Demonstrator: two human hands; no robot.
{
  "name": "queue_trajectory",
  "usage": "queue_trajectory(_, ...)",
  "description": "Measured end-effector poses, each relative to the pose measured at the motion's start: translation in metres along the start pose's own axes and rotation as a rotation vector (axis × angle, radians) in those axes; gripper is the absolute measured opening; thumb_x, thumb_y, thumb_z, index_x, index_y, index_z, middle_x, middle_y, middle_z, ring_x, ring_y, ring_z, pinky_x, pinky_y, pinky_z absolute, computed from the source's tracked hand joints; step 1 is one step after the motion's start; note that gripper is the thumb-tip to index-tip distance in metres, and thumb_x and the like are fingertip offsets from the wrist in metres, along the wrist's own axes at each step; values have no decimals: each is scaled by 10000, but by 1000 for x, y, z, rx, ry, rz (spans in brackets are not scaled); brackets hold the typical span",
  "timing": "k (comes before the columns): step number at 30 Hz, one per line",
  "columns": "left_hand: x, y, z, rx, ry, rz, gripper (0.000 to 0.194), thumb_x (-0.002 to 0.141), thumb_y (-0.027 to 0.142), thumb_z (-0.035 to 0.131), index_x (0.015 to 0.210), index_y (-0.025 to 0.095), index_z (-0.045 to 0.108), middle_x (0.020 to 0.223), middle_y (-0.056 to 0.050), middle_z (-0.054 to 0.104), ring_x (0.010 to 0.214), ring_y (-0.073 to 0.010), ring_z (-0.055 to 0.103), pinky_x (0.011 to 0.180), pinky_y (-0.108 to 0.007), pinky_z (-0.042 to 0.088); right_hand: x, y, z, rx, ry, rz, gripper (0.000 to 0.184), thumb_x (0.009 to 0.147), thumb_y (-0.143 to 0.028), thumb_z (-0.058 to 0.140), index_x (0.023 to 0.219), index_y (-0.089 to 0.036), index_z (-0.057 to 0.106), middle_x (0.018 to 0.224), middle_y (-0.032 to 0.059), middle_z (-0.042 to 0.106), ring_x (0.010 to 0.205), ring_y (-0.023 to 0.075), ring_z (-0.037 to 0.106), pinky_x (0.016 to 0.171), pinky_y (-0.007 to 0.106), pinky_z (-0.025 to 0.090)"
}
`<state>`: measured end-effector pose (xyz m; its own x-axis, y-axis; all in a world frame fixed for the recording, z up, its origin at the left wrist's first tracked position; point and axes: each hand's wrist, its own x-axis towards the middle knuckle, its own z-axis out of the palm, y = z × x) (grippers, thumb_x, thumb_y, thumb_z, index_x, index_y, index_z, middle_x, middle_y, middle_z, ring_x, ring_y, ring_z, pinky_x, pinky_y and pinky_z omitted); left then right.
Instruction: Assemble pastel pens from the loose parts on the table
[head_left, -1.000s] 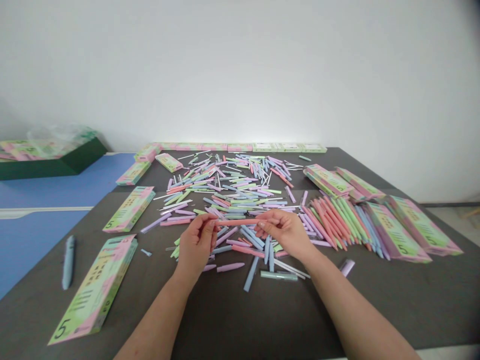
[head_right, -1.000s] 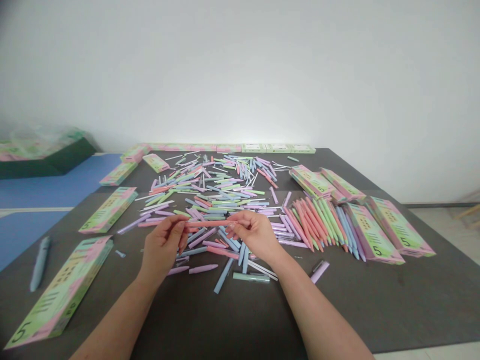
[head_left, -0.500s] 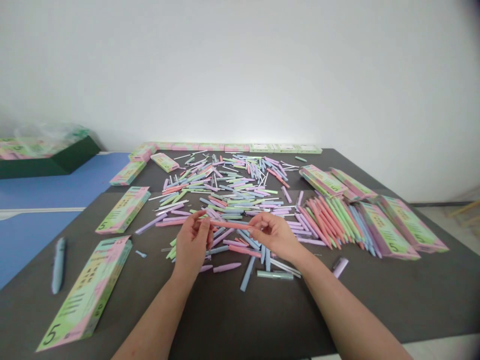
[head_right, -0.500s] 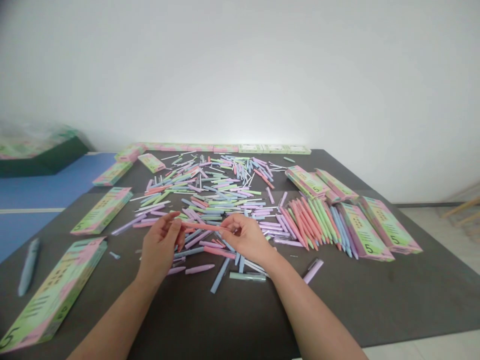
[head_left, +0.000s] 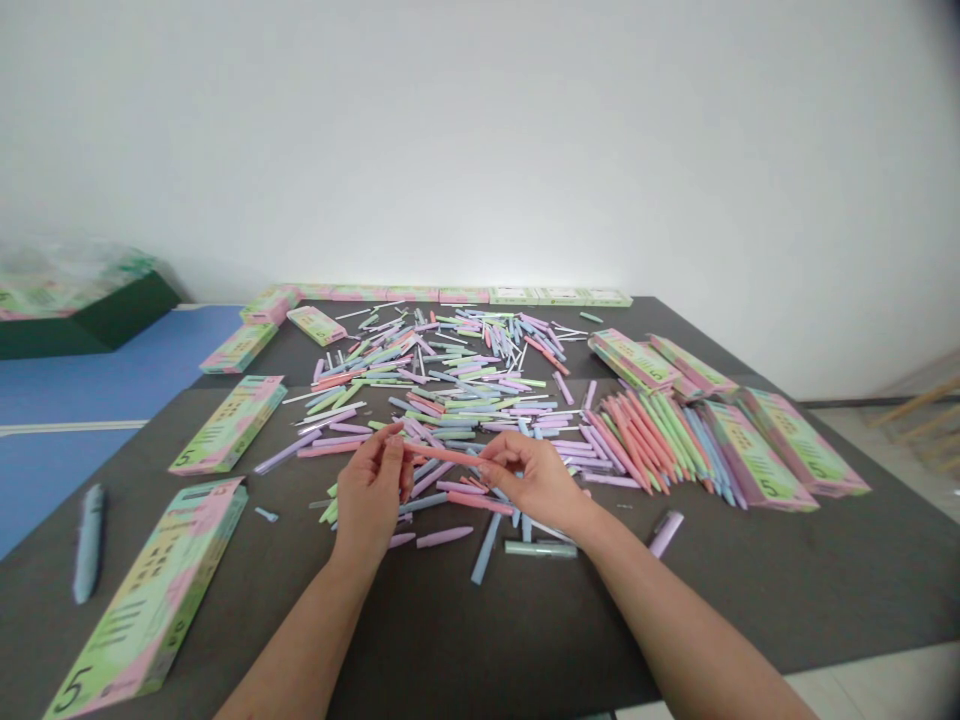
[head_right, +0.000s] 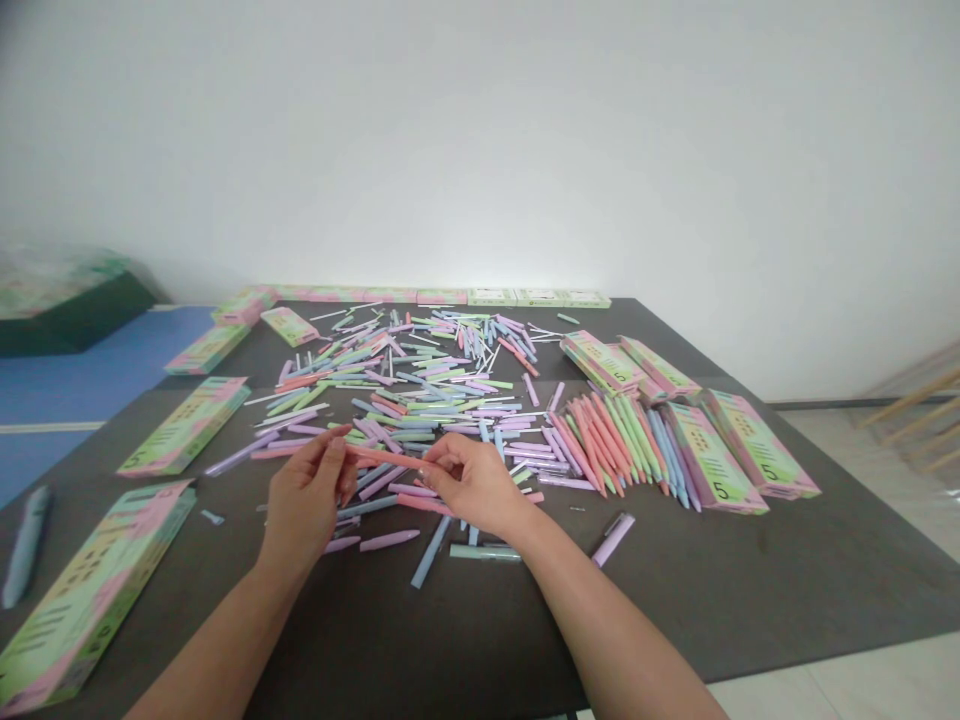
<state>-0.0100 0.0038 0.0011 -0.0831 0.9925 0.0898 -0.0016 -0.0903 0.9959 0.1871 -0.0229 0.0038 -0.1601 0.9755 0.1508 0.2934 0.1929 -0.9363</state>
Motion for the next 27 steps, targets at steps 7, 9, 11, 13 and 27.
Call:
queue_trajectory(7,1,-2,1,-79,-25,27,218,857,334,564,1003,172,574,477,88,457,369,-52,370,349,-142,293,2,-1,-4,-5,17,-11,81,823,-278,594,840,-199,598,626,-10,646,579,145,596,560,252,438)
queue_trajectory(9,1,-3,1,-110,-37,42,184,853,316,573,969,174,570,478,88,458,371,-49,370,351,-141,296,3,-1,-4,40,5,14,87,818,-282,597,836,-197,594,618,-15,639,564,138,586,549,246,433)
queue_trajectory(11,1,-4,0,-123,-43,56,172,851,307,578,959,173,567,475,88,456,371,-48,369,355,-140,298,3,-1,-4,103,-11,46,103,809,-289,608,833,-191,588,623,-15,638,555,131,581,542,241,432)
queue_trajectory(13,1,-5,0,-128,-42,67,178,850,309,579,963,172,567,470,90,451,371,-48,367,359,-140,297,4,-1,-4,159,-29,80,132,802,-309,620,830,-184,585,629,-13,638,551,127,579,542,239,437)
queue_trajectory(27,-8,6,12,-16,-180,3,261,823,286,565,1047,160,519,607,55,576,430,-74,489,442,-193,424,2,-9,-13,-459,-108,-152,195,885,-285,530,954,-211,696,735,14,669,646,149,561,586,251,387)
